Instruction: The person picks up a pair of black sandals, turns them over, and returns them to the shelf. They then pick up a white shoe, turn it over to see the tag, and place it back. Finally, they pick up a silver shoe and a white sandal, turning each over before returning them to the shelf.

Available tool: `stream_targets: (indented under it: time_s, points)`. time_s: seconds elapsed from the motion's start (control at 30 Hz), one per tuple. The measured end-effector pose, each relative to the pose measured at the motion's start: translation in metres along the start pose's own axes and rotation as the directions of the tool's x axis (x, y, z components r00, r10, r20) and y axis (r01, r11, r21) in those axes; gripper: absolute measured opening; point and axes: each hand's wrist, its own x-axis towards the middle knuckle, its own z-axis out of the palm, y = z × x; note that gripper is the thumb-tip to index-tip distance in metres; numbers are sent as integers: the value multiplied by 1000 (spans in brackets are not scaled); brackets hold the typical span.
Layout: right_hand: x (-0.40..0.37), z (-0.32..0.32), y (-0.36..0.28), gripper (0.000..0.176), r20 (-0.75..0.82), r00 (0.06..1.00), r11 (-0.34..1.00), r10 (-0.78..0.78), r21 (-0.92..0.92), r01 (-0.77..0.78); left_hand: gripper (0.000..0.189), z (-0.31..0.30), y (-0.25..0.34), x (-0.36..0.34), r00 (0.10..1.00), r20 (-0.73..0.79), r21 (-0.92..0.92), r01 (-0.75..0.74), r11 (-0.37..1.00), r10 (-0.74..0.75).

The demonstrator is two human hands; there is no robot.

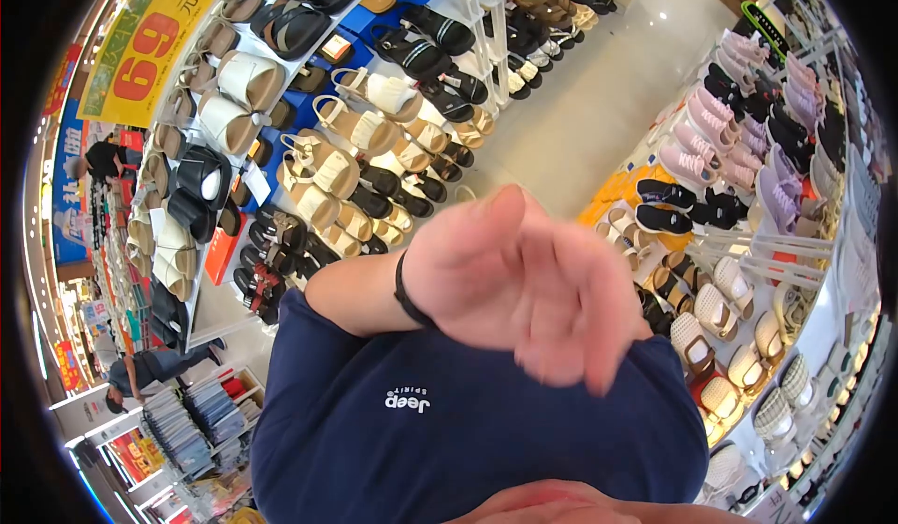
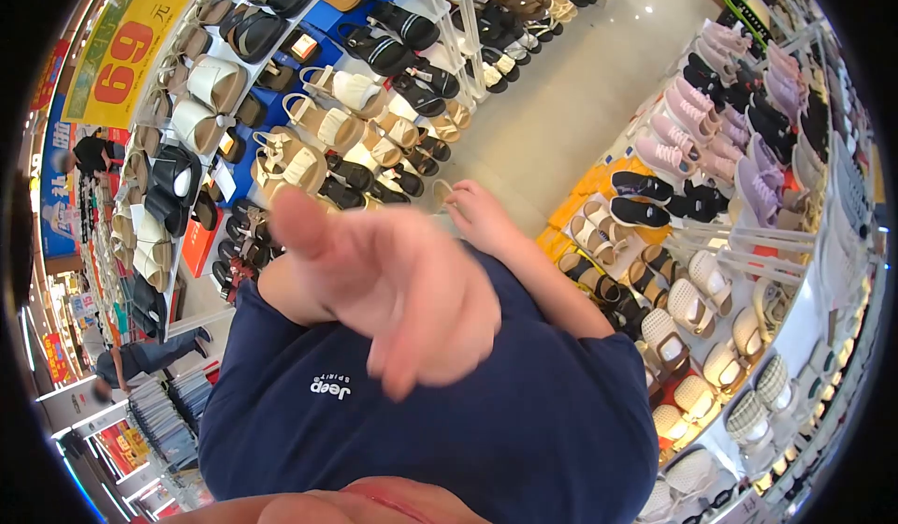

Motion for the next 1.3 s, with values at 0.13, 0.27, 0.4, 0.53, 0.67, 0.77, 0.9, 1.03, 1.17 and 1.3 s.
stream_targets:
  time_s: [0.13,0.27,0.4,0.53,0.67,0.77,0.9,1.03,1.17,1.3]
  points:
    - [-8,-8,-18,21,-111,928,932,-356,-113,344,53,-41,26,-15,861,-479,357,14,934,170]
    - [5,-33,-34,31,-184,983,900,2,428,78,28,-108,31,-40,683,-567,699,103,708,461]
    - [12,-17,-107,54,-74,997,687,0,725,54,33,-143,30,-51,757,-306,941,332,64,577]
    - [31,-1,-148,71,-37,999,578,-26,815,45,55,-165,43,-55,903,-155,783,359,-507,400]
    - [68,6,-176,72,-223,969,710,-102,666,228,72,-174,62,-56,907,-173,805,355,-476,383]
    - [95,8,-196,76,-292,945,744,-147,597,301,70,-188,90,-65,911,-185,833,344,-434,368]
    - [131,9,-208,75,-339,920,773,-196,524,358,59,-206,120,-67,887,-214,910,333,-247,408]
    - [163,11,-203,72,-312,906,834,-285,385,395,38,-222,144,-78,855,-310,922,377,-87,415]
    - [197,24,-199,69,-246,911,870,-331,293,395,38,-221,163,-91,794,-410,882,470,-25,449]
    - [235,39,-194,63,-156,910,872,-383,263,412,36,-218,180,-101,716,-407,875,484,17,568]
